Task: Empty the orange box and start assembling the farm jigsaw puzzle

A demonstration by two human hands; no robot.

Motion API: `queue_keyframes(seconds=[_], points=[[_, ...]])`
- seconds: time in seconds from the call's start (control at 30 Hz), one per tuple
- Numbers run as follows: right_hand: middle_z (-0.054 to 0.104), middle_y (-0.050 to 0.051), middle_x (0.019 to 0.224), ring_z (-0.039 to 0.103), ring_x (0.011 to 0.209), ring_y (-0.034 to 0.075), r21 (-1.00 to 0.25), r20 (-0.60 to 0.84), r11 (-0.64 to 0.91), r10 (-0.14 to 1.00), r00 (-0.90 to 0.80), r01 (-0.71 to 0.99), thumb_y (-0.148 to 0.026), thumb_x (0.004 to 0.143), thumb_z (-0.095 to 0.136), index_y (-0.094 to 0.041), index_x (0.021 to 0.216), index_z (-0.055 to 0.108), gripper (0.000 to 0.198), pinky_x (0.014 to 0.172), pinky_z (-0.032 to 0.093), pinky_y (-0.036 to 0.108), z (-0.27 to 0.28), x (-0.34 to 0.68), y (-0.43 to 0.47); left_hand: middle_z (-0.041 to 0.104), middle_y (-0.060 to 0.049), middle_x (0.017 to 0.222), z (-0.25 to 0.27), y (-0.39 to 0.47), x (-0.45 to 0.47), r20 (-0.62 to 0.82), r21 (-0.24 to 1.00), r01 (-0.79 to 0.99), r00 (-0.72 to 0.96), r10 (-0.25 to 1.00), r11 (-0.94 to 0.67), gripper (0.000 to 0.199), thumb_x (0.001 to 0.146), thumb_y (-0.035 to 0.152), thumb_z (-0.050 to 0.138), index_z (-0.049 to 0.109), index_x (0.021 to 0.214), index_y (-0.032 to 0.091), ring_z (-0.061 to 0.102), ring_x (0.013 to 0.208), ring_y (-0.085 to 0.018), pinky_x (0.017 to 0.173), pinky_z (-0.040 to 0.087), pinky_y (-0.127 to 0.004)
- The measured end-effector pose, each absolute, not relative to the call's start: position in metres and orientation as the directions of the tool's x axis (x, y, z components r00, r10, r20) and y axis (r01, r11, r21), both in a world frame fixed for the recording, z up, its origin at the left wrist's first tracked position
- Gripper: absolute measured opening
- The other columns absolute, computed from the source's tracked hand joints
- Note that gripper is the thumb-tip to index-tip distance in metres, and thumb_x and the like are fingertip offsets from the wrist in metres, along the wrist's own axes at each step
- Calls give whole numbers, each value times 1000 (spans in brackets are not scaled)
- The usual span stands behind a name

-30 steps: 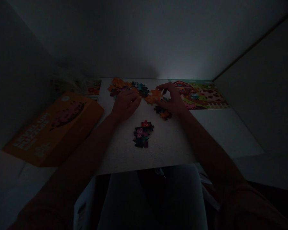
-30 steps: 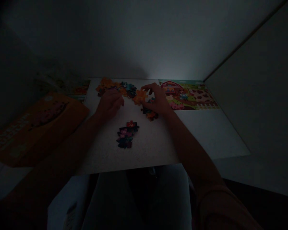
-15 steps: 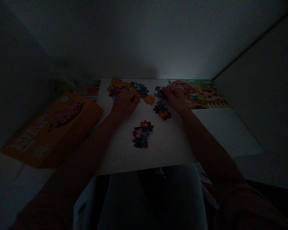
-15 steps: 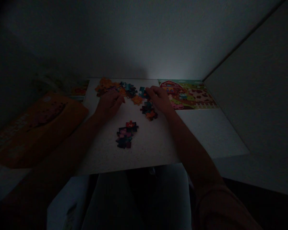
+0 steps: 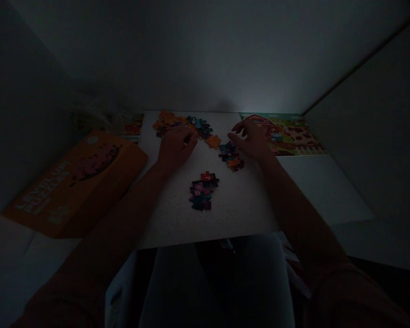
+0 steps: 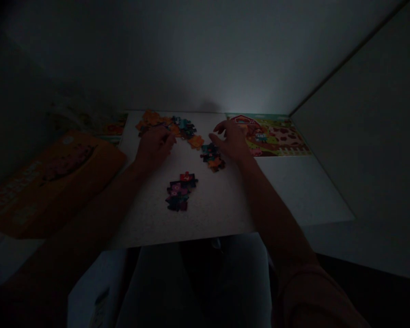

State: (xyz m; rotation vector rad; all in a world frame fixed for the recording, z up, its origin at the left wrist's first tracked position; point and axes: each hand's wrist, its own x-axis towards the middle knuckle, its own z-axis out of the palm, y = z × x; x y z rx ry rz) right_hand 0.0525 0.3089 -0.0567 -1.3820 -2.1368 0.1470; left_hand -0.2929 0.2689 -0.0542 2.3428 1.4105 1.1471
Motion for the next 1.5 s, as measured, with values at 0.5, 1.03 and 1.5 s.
queue_keyframes(seconds=[0.5, 1.03, 1.5], points=[[87, 17, 141, 81, 132, 47, -384, 359, 418, 889, -284, 823, -62, 108, 91, -30, 128, 96, 38, 131, 48, 76, -50, 16, 291, 80, -10, 103, -61, 272, -290, 533, 500, 684, 241, 811, -532, 23, 118, 43, 65, 69, 100, 28, 76, 103, -31, 103, 62, -50], [90, 14, 130, 84, 115, 41, -425, 426, 391, 882, -201, 816, -59, 118, 76, -32, 128, 87, 32, 123, 60, 72, -62, 26, 302, 83, -10, 109, -55, 269, -289, 443, 528, 720, 219, 869, -451, 7, 115, 26, 73, 75, 108, 25, 80, 107, -30, 103, 62, -46], [59, 16, 200, 59, 178, 46, -194, 220, 559, 826, -519, 806, -59, 127, 59, -36, 196, 55, 73, 146, 37, 77, -46, -6, 287, 86, -12, 126, -59, 267, -284, 445, 435, 794, 222, 867, -426, 17, 110, 27, 81, 84, 127, 25, 78, 141, -38, 135, 56, -59]])
